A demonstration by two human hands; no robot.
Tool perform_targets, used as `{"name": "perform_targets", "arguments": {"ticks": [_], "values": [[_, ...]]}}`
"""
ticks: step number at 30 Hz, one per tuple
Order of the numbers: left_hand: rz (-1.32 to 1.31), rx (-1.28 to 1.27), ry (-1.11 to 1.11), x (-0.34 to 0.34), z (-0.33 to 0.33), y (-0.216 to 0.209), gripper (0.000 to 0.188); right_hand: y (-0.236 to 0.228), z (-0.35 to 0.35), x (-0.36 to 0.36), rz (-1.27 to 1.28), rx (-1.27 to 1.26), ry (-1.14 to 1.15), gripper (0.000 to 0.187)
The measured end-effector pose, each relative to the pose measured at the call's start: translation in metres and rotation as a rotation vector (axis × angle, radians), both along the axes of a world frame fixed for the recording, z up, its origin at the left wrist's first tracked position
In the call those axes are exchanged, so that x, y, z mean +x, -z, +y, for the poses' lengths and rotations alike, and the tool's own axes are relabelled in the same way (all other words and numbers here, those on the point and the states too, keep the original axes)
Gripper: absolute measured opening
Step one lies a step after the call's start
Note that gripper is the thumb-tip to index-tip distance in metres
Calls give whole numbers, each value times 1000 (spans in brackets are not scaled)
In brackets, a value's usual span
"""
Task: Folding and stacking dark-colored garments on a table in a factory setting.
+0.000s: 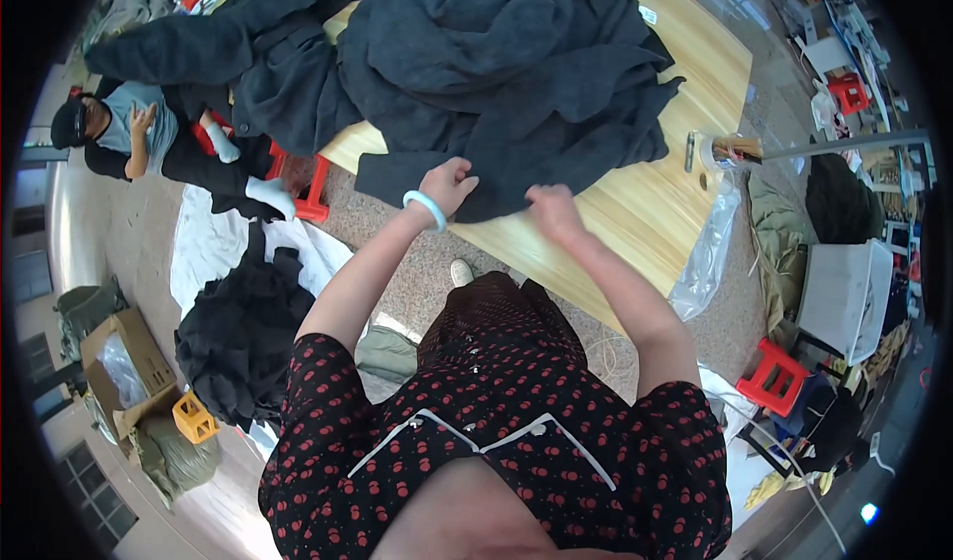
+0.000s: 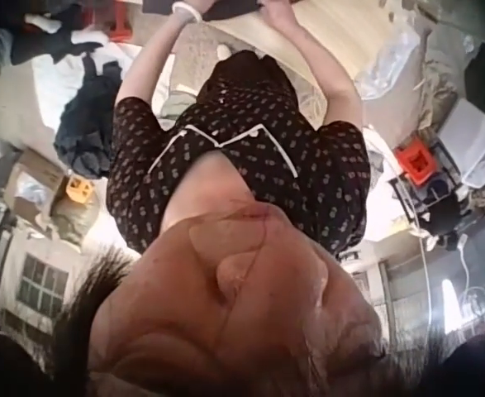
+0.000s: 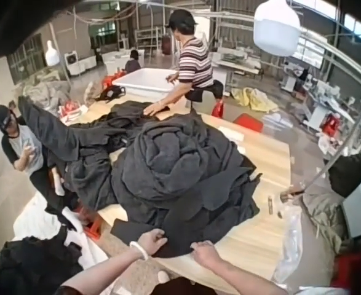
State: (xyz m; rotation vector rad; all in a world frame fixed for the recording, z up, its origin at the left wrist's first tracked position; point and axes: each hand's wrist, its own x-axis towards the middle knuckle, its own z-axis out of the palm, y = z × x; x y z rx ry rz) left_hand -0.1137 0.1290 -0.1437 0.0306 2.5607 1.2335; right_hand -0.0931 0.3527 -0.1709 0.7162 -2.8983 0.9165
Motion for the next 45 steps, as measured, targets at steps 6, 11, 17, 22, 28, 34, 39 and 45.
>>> {"name": "perform_targets", "arguments": {"ticks": [6, 11, 17, 22, 28, 34, 39, 45], "values": [[475, -259, -112, -73, 76, -12, 63, 4, -6, 68, -318, -179, -117, 11], [534, -378, -161, -115, 109, -5, 71, 19, 63, 30, -282, -448, 503, 12], [341, -298, -238, -123, 121, -9, 60, 18, 127, -49, -68, -261, 979, 41], [254, -107, -198, -110, 118, -20, 29, 41, 146, -66, -167, -90, 920, 44], [340, -118, -269, -80, 76, -60, 12, -21, 182, -45, -757, -1158, 791, 36], [791, -202, 374, -40, 137, -44, 29, -39, 163, -3, -903, -1668, 636, 31], [603, -220, 379, -58, 209, 2, 47, -22, 109, 61, -1314, -1700, 642, 24], [284, -224, 501, -92, 221, 35, 24, -35, 124, 73, -1194, -988, 526, 21]]}}
